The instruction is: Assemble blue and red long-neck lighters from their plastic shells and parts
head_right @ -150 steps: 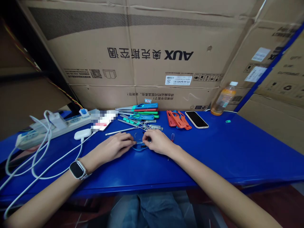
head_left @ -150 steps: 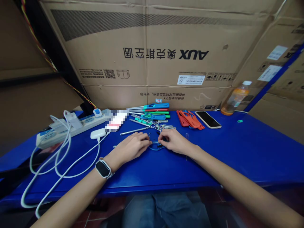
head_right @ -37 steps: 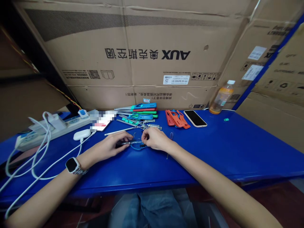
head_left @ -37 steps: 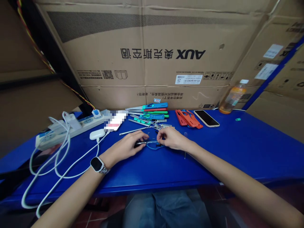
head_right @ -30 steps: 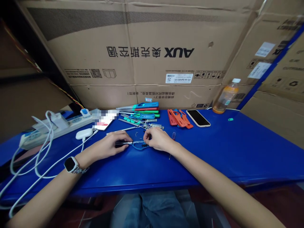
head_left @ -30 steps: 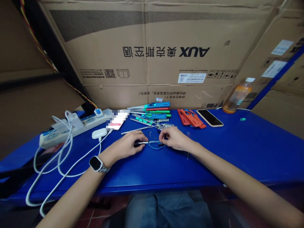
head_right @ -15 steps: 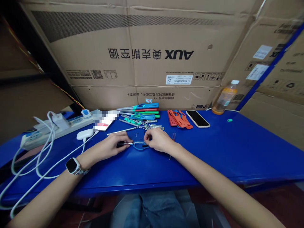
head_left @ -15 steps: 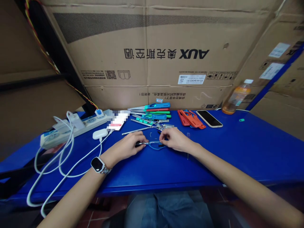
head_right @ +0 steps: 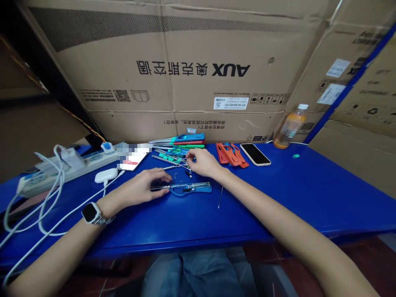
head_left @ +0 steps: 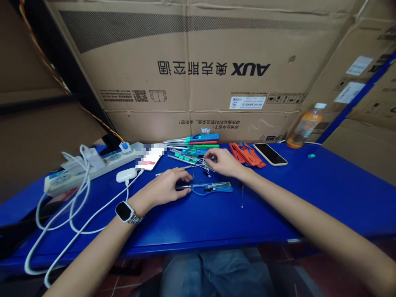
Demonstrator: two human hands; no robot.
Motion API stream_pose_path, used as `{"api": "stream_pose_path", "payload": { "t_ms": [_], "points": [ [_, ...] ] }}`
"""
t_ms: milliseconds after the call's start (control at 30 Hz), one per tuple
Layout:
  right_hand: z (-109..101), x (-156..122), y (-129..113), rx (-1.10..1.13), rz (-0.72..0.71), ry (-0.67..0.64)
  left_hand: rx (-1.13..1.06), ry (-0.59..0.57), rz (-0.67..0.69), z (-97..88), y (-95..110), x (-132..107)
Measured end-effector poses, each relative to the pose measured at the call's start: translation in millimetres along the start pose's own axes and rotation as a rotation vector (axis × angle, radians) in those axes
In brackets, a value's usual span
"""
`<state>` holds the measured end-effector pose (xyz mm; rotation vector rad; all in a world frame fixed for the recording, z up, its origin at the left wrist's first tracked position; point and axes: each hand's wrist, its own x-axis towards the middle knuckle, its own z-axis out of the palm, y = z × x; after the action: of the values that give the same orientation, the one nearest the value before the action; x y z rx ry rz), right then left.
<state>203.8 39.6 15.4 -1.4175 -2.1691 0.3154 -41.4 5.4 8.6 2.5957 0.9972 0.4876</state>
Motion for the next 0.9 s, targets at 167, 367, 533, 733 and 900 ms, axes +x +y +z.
{"api": "stream_pose_path", "payload": {
  "t_ms": [167, 367, 533, 733, 900],
  "points": [
    [3.1, 30.0, 2.2, -0.291, -0.068, -0.009, -0.028, -0.044, 0.036, 2.2, -1.0, 8.7],
    [10.2, 41.7, -2.9, -0.448, -0.122, -0.064, -0.07, -0.02, 0.05, 2.9, -15.4, 4.0],
    [13.7, 37.9, -0.2, -0.409, -0.095, -0.036, -0.053, -0.002, 0.001, 1.3, -13.4, -2.5],
    [14.1, 18.3, 7.1, -0.294, -0.104, 0.032, -0.008, 0.053, -0.03, -2.9, -8.1, -2.7],
    [16.3, 20.8, 2.3, -0.283, -0.135, -0.044, 0.141, 0.0, -0.053, -10.1, -16.0, 16.5]
  ]
}}
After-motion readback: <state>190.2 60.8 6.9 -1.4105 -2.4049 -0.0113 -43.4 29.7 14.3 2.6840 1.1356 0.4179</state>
